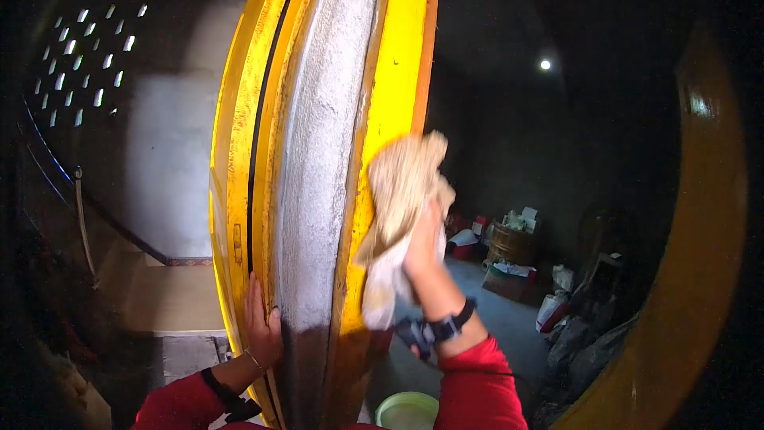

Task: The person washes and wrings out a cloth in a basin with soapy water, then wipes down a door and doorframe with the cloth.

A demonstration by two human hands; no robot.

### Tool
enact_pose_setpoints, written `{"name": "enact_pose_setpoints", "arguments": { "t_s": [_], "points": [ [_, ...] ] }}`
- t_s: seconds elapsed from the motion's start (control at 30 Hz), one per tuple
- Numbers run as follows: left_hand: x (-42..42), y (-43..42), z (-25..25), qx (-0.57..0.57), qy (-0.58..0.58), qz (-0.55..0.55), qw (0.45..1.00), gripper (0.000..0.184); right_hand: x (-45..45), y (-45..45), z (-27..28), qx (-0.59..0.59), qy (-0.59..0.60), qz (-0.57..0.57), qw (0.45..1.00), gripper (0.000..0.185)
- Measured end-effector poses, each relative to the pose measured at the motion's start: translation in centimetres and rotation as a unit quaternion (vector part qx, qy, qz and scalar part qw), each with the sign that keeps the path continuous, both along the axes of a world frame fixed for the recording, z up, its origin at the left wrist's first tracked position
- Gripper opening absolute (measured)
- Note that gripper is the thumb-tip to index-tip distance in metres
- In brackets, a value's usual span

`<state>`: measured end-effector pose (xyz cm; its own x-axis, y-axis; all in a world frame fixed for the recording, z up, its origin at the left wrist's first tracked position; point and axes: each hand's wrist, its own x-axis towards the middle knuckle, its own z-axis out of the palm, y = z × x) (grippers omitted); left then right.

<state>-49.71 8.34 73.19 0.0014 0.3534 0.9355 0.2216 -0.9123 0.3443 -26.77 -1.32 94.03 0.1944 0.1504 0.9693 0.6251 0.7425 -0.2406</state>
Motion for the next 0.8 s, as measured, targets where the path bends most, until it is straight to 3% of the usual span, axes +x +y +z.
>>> {"name": "enact_pose_setpoints", "arguments": {
  "t_s": [0.07, 0.13, 0.2, 0.27, 0.4, 0.43, 0.47, 0.53, 0.6, 0.67, 0.7, 0.8],
  "points": [
    [0.0, 0.0, 0.0, -0.005, 0.002, 0.0, 1.0, 0.056, -0.7, 0.1, 6.6, 0.083, -0.109, -0.143, 0.98, 0.038],
    [-0.2, -0.2, 0.2, -0.012, 0.011, -0.002, 1.0, 0.056, 0.0, 0.9, 14.5, 0.109, -0.106, -0.132, 0.979, 0.037],
    [-0.4, -0.6, 0.5, -0.025, 0.023, -0.006, 0.999, 0.055, 0.9, 1.4, 21.3, 0.158, -0.195, -0.242, 0.937, 0.042],
    [-0.6, -0.6, 0.6, -0.018, 0.032, -0.004, 0.999, 0.053, 0.6, 1.3, 24.6, 0.217, -0.205, -0.336, 0.893, 0.036],
    [-0.4, -0.7, 0.9, -0.011, 0.028, -0.003, 1.0, 0.052, -0.6, 1.4, 19.0, 0.205, -0.191, -0.294, 0.914, 0.045],
    [-0.4, -0.7, 0.8, -0.01, 0.024, -0.005, 1.0, 0.052, -1.7, 0.6, 15.6, 0.148, -0.165, -0.243, 0.945, 0.041],
    [-0.3, -0.7, 0.8, -0.008, 0.022, -0.006, 1.0, 0.052, -1.8, 0.8, 11.6, 0.068, -0.078, -0.039, 0.994, 0.039],
    [-0.1, -0.7, 0.9, -0.015, 0.01, -0.008, 1.0, 0.053, -3.0, -0.6, 2.5, 0.037, -0.082, -0.122, 0.988, 0.042],
    [-0.2, -0.7, 0.7, -0.015, 0.012, 0.0, 1.0, 0.054, -3.7, -2.5, -7.2, 0.012, -0.215, -0.257, 0.942, 0.038],
    [-0.3, -0.7, 0.6, -0.02, 0.014, 0.003, 1.0, 0.054, -4.4, -3.5, -13.6, 0.011, -0.267, -0.259, 0.928, 0.03],
    [-0.2, -0.7, 0.6, -0.021, 0.013, 0.004, 1.0, 0.055, -4.7, -3.4, -15.3, -0.043, -0.19, -0.207, 0.959, 0.032],
    [-0.1, -0.6, 0.7, -0.02, 0.008, 0.001, 1.0, 0.054, -5.0, -2.9, -13.6, 0.005, -0.179, -0.264, 0.948, 0.034]
  ]
}}
